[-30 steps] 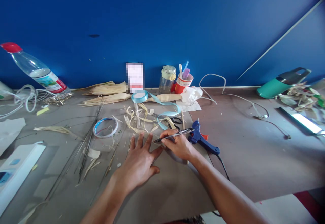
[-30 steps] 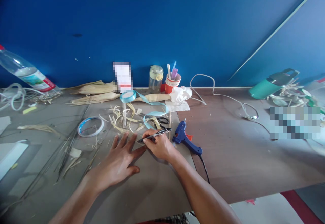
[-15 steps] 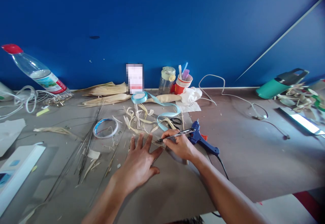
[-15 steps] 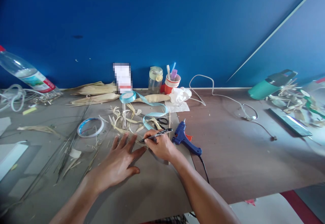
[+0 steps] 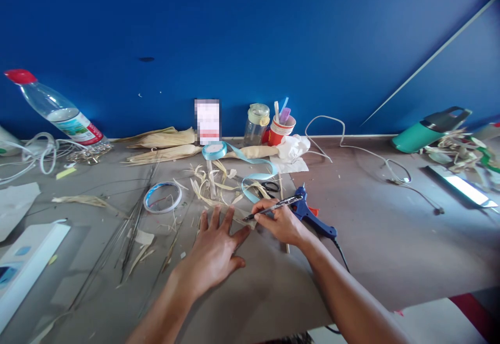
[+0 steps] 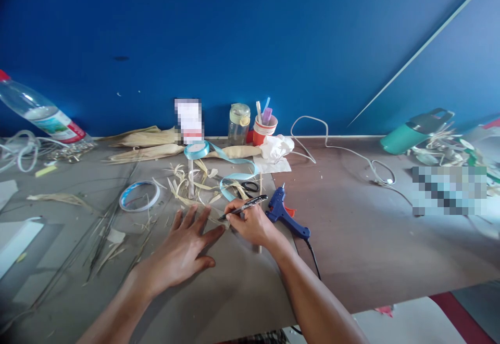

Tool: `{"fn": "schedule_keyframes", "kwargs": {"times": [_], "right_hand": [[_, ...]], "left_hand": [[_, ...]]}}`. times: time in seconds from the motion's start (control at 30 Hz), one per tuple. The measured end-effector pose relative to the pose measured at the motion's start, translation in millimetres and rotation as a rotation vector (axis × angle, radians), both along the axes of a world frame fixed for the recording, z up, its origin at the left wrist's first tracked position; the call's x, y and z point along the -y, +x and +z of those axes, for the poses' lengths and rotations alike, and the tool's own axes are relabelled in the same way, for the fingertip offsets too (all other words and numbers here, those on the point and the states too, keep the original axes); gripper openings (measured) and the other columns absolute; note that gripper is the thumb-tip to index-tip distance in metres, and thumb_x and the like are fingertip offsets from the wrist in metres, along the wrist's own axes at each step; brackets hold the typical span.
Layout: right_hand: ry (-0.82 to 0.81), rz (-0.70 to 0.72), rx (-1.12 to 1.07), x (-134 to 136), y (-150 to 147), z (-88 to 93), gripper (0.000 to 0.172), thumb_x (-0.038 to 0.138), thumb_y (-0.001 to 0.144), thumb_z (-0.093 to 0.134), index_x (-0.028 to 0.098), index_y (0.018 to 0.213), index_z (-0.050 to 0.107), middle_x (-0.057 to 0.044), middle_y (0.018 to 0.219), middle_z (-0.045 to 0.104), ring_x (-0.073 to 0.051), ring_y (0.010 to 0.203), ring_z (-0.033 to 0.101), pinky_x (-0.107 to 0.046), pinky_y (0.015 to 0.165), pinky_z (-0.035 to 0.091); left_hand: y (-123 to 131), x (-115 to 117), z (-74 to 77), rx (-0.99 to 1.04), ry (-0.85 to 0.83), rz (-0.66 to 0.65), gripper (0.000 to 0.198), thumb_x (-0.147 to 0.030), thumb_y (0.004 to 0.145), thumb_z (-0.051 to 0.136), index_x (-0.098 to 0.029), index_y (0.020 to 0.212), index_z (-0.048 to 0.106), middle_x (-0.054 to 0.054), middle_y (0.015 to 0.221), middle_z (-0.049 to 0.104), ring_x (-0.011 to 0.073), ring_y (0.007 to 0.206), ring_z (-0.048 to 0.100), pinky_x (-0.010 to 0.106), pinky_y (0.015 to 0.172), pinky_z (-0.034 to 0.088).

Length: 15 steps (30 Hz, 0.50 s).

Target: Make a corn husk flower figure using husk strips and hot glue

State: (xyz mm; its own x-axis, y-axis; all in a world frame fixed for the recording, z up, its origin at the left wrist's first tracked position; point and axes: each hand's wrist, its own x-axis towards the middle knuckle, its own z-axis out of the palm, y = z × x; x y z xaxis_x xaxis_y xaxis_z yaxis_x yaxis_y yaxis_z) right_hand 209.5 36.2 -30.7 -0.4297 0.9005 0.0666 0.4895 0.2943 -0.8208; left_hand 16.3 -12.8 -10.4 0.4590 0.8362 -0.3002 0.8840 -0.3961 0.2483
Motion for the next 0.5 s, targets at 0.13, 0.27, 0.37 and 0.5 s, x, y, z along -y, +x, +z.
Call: {"fn": "schedule_keyframes", "kwargs": {"times": [0.13, 0.27, 0.37, 0.5], "right_hand": [[0.000, 0.008, -0.003, -0.2, 1.9, 3.2, 0.013, 0.012, 0.075, 0.051, 0.019, 0.077, 0.062, 0.001, 0.073, 0.063, -0.014, 0.072, 0.056, -0.026, 0.068, 0.043], [-0.020, 0.010, 0.002, -0.7, 4.5, 3.7, 0.013, 0.013, 0.074, 0.051, 0.018, 0.077, 0.063, 0.000, 0.074, 0.063, -0.015, 0.073, 0.057, -0.026, 0.067, 0.043], [-0.036, 0.018, 0.009, -1.2, 6.8, 3.8, 0.013, 0.014, 0.075, 0.051, 0.018, 0.077, 0.063, -0.001, 0.074, 0.063, -0.015, 0.073, 0.057, -0.026, 0.067, 0.043], [-0.052, 0.030, 0.026, -1.4, 9.7, 6.8, 0.013, 0.015, 0.075, 0.051, 0.017, 0.078, 0.063, -0.001, 0.074, 0.063, -0.015, 0.073, 0.057, -0.026, 0.067, 0.043]], "left_hand": [[-0.2, 0.0, 0.5, 0.000, 0.002, 0.001, 0.070, -0.037, 0.069, 0.069, -0.041, 0.132, 0.041, 0.007, 0.152, 0.018, 0.0448, 0.135, 0.009, 0.066, 0.103, 0.010], [0.3, 0.1, 0.9, -0.003, 0.007, 0.004, 0.069, -0.038, 0.069, 0.069, -0.041, 0.132, 0.041, 0.007, 0.152, 0.019, 0.0452, 0.135, 0.009, 0.067, 0.102, 0.011], [0.3, 0.5, 0.4, -0.003, 0.009, 0.007, 0.067, -0.039, 0.069, 0.068, -0.041, 0.131, 0.042, 0.007, 0.152, 0.019, 0.0444, 0.136, 0.009, 0.066, 0.103, 0.012], [-0.9, 1.0, -2.4, 0.004, 0.022, 0.005, 0.066, -0.041, 0.071, 0.067, -0.041, 0.132, 0.042, 0.007, 0.152, 0.018, 0.0427, 0.136, 0.009, 0.066, 0.103, 0.011]]}}
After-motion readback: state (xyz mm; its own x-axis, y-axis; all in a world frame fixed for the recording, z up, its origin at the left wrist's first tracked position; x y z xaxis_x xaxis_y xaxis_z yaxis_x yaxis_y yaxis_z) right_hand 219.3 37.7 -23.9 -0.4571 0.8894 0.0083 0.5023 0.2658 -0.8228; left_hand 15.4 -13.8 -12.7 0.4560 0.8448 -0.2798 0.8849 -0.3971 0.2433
